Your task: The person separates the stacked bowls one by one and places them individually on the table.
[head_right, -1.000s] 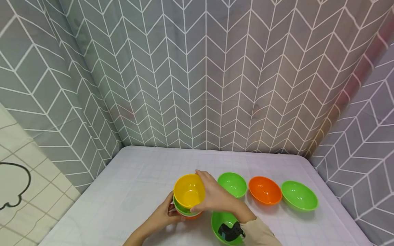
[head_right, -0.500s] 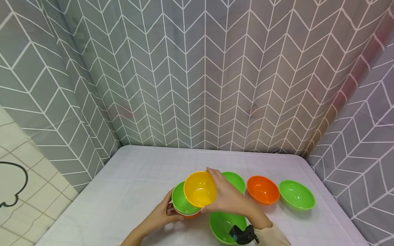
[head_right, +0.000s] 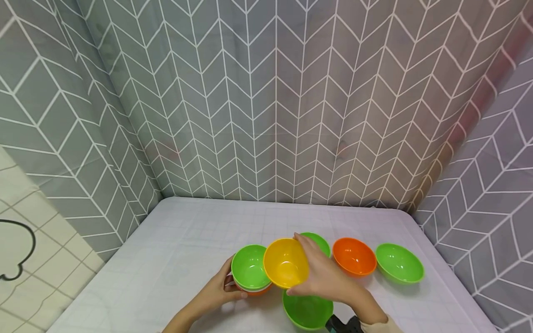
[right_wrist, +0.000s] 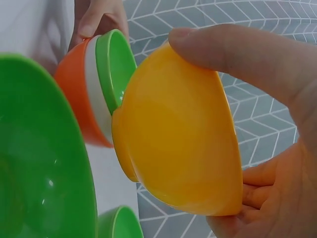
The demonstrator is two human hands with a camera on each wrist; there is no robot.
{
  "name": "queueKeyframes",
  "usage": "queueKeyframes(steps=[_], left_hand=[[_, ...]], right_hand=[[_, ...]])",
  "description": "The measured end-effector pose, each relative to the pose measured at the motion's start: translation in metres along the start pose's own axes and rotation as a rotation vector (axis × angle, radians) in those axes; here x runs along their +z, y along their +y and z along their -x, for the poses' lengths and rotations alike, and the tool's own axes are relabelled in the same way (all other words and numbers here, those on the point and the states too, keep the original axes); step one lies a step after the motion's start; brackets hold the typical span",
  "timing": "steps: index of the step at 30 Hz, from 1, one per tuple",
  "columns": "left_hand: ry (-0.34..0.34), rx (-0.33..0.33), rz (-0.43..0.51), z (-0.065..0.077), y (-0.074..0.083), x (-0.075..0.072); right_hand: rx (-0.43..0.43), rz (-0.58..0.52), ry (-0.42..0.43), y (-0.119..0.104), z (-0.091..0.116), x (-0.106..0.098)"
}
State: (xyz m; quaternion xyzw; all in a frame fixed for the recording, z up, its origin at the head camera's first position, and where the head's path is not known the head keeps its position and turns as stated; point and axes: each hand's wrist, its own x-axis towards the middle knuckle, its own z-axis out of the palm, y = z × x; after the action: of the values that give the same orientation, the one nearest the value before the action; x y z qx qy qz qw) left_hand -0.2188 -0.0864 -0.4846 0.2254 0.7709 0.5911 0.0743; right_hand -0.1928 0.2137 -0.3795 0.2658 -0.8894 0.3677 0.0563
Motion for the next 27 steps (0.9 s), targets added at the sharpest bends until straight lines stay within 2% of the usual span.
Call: queueKeyframes(steps=[5, 15, 27], left_hand=[[-0.001, -0.003, 0.013, 0.000, 0.000, 0.001], [-0.010, 0.000, 0.068, 0.000, 0.002, 0.000], [-0.014, 0.006, 0.069, -0.001, 0.000, 0.000]], right_hand=[[-0.002, 0.062, 0.022, 0.005, 0.011, -0.005], [0.048, 0.142, 0.079, 0.014, 0.033, -0.013], [0.066, 0.142, 0.110, 0.020, 0.048, -0.023]])
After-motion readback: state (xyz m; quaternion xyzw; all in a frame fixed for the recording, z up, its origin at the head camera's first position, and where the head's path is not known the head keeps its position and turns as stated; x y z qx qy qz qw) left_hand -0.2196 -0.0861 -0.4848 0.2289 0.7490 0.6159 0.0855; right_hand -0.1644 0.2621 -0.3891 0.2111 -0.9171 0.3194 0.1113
